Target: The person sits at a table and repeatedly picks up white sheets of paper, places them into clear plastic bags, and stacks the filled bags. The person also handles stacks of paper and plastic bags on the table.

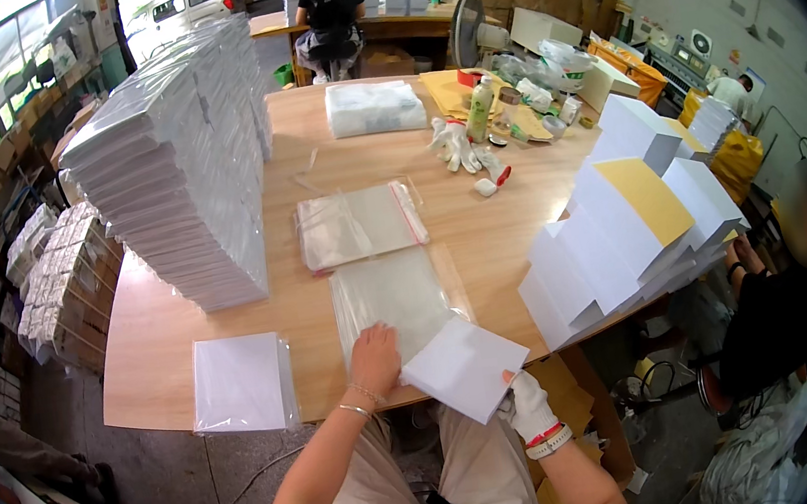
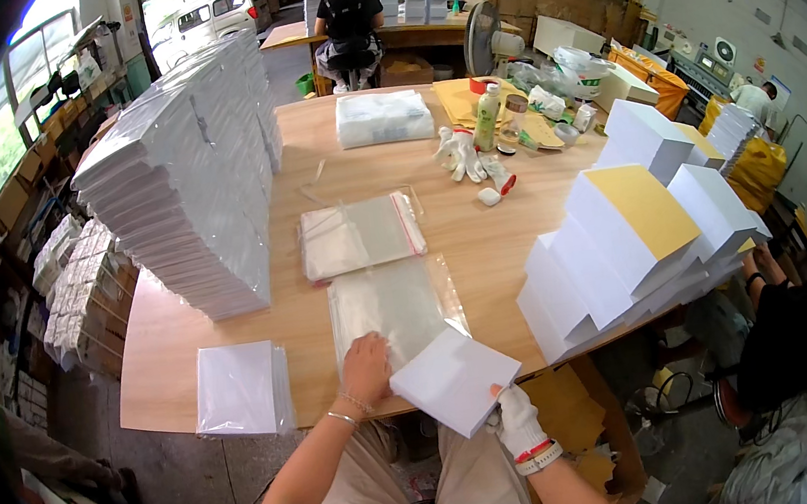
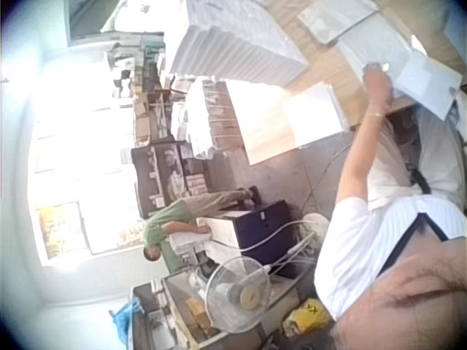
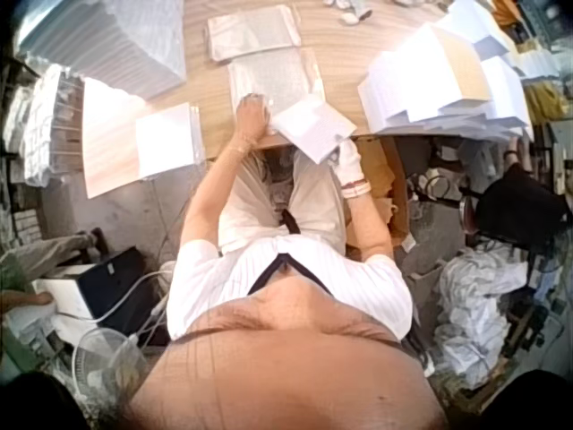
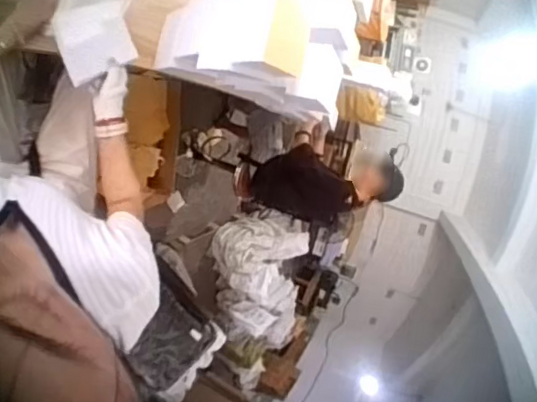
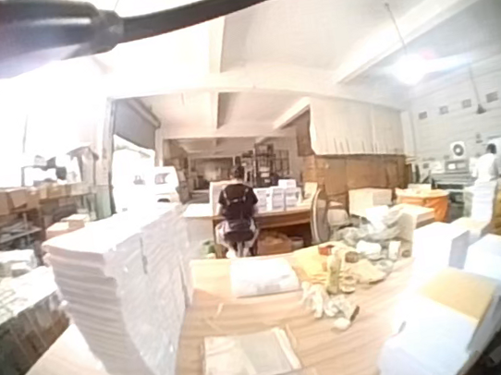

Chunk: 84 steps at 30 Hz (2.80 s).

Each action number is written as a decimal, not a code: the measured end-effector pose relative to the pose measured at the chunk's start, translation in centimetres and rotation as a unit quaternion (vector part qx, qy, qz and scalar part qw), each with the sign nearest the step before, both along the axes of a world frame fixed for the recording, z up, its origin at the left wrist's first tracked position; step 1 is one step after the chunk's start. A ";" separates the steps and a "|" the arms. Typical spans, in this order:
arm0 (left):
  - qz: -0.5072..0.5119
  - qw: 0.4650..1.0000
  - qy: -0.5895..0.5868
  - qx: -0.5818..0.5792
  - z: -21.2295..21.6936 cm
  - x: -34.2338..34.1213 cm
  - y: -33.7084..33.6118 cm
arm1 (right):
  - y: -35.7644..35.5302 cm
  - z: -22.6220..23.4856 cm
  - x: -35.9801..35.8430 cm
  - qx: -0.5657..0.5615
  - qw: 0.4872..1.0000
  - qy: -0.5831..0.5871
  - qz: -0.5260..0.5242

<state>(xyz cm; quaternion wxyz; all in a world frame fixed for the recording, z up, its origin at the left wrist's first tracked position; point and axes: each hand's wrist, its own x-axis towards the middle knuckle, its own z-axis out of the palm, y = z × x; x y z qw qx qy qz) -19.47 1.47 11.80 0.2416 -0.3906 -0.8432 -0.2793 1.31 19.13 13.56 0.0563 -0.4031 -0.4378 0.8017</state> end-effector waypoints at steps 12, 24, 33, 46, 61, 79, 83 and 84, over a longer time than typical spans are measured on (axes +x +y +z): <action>-0.095 0.851 -0.514 0.055 1.6 1.2 -0.2 | -1.0 0.3 -1.0 -0.105 0.985 0.031 -0.133; -0.094 0.782 -0.487 0.379 -2.4 8.5 2.9 | -5.8 0.8 0.2 -0.212 0.958 0.112 -0.158; -0.153 0.818 -0.480 0.277 -4.0 15.7 0.2 | -7.1 0.2 3.9 -0.175 0.969 0.135 -0.108; -0.146 0.847 -0.450 0.241 -9.9 17.3 -1.2 | -9.1 -0.8 3.1 -0.002 0.998 0.062 -0.008; -0.088 0.748 -0.586 0.299 -8.6 18.1 -1.5 | -7.9 -1.4 -3.5 -0.103 0.977 0.175 -0.069; -0.057 0.564 -0.770 0.292 -5.0 16.0 -7.8 | -10.6 2.5 -1.6 0.650 0.677 0.141 0.314; 0.032 0.476 -0.770 0.423 -5.6 16.7 -6.6 | -11.4 0.1 -2.8 0.627 0.655 0.174 0.384; 0.055 0.469 -0.766 0.436 -5.8 16.8 -6.3 | -11.2 -0.1 -2.8 0.625 0.642 0.199 0.397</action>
